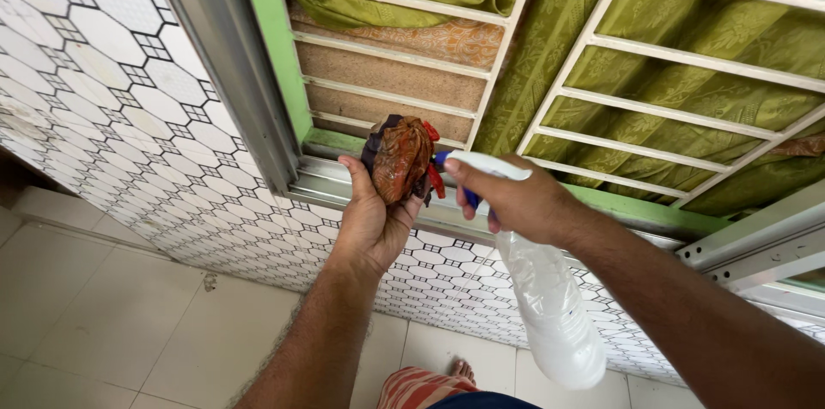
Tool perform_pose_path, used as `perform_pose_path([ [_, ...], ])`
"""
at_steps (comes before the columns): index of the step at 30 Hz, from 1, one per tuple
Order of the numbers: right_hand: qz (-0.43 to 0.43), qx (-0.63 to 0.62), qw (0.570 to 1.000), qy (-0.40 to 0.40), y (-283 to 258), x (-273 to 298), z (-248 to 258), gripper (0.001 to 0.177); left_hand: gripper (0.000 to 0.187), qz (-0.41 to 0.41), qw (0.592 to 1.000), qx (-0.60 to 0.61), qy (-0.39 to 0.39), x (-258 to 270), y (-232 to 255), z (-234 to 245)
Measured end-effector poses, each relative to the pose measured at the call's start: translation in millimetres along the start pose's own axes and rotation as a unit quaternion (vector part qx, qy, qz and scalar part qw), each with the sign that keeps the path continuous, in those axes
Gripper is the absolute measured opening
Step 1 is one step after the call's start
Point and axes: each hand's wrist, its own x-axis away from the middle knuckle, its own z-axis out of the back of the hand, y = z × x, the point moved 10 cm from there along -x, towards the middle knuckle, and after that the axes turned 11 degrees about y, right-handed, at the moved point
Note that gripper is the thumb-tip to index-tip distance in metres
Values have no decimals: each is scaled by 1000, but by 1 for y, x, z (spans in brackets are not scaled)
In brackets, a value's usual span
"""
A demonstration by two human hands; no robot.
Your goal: The person cleans a metal window frame by spraying liquid from a bottle and wiping with cloths. They switch between a small patterned cloth and a larger orange towel, repeatedly spraying and wiping the vertical and horizontal sections of the frame.
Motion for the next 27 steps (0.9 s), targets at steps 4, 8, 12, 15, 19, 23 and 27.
perform_pose_path([
  [4,18,-97,991,96,14,-14,65,51,88,-18,1000,9,21,-15,-3,0],
  [8,128,-197,939,252,12,-23,152,44,88,-58,998,21,2,-28,1,-9],
  [12,240,-279,871,325,20,-42,205,49,87,-68,997,28,37,-38,-6,-8],
  [15,325,-289,836,334,28,-55,214,48,87,-83,995,25,41,-44,-11,-7],
  [19,381,-272,812,349,48,-65,205,44,88,-103,992,27,61,-48,-14,2],
  [23,389,-262,805,362,66,-68,192,39,92,-104,989,15,107,-48,-18,21],
  [27,396,-265,793,380,65,-77,193,39,93,-104,988,1,116,-49,-26,31],
])
